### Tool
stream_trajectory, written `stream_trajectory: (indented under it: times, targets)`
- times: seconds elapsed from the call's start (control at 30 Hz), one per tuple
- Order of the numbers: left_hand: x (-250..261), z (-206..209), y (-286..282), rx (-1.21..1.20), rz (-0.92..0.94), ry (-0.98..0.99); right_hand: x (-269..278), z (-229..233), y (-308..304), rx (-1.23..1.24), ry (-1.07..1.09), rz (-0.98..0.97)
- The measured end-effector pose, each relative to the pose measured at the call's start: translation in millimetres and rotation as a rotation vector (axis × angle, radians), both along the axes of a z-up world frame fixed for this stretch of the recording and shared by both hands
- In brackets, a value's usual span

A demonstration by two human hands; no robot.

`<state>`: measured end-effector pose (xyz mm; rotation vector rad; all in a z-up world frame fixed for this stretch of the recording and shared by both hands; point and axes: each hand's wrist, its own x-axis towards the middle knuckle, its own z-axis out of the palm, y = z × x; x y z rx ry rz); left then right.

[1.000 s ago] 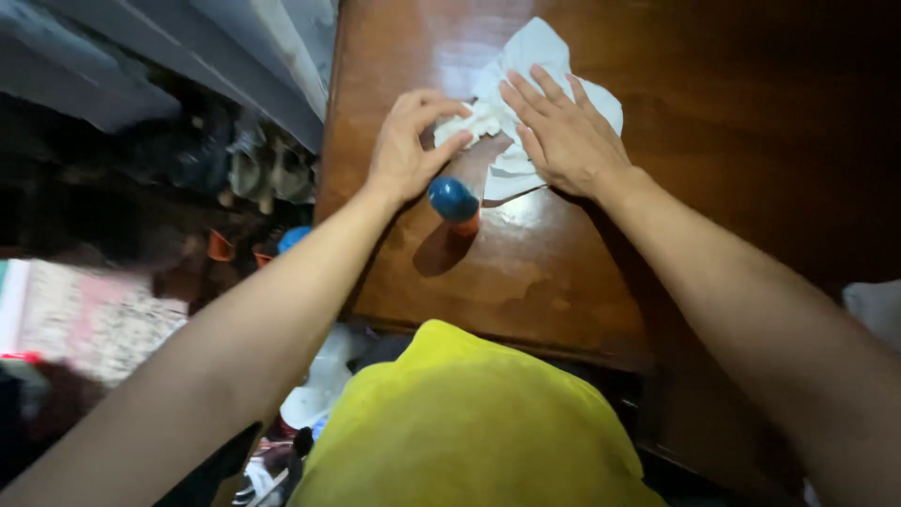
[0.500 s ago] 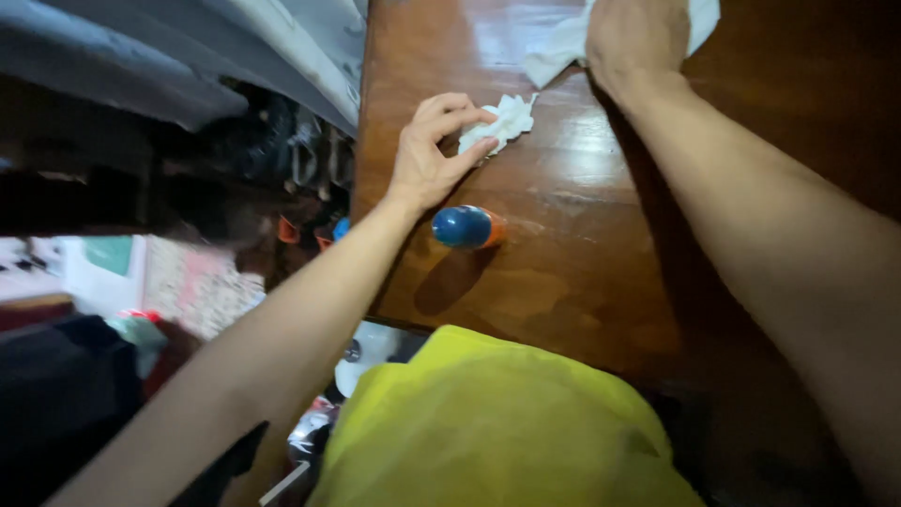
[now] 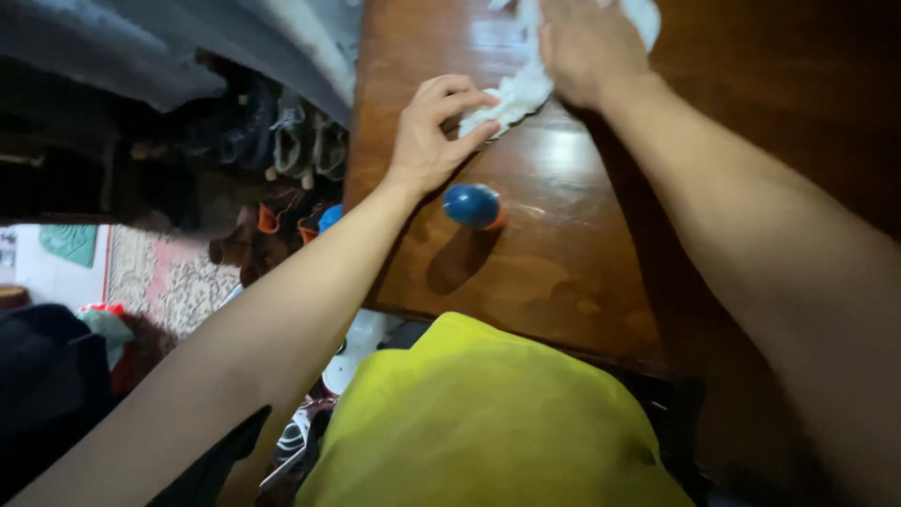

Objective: Cleaning a wooden desk surface using wipes and a spray bottle.

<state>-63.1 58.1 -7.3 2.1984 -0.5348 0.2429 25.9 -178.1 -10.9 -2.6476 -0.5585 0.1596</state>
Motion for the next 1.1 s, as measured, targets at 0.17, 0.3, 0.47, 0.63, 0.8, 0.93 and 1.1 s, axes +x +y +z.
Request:
stream_trajectory:
  times: [0.17, 0.3, 0.47, 0.63, 0.8, 0.93, 1.1]
  targets:
    - [4.4, 2.7, 0.6, -0.037, -0.044, 0.069, -13.0, -17.7, -7.4, -0.078, -0.065, -0.291]
    - [4.2, -9.3, 1.6, -0.051, -0.038, 0.021, -53.5, -33.7, -27.3, -0.01, -0.264, -0.324]
    - [-0.6, -10.3, 0.1, -0.052, -0.034, 0.038, -115.6, -25.5, -32.9, -0.091, -0.199, -0.275]
    - [-0.1, -10.6, -3.1, -0.015, -0.045, -0.01, -153.0, -9.4, -28.9, -0.039, -0.181, -0.15]
    - [-2.3, -3.1, -3.5, -0.021, 0.004, 0.022, -142.1, -11.9, -23.1, 0.307, -0.259, -0.041]
    - [15.2, -4.7, -6.1, 0.058, -0.087, -0.317, -128.8, -20.7, -13.5, 0.377, -0.328, -0.133]
    - [60.6, -3.5, -21.1, 0.125, -0.095, -0.176, -128.5, -12.0, -12.2, 0.389, -0.301, -0.156]
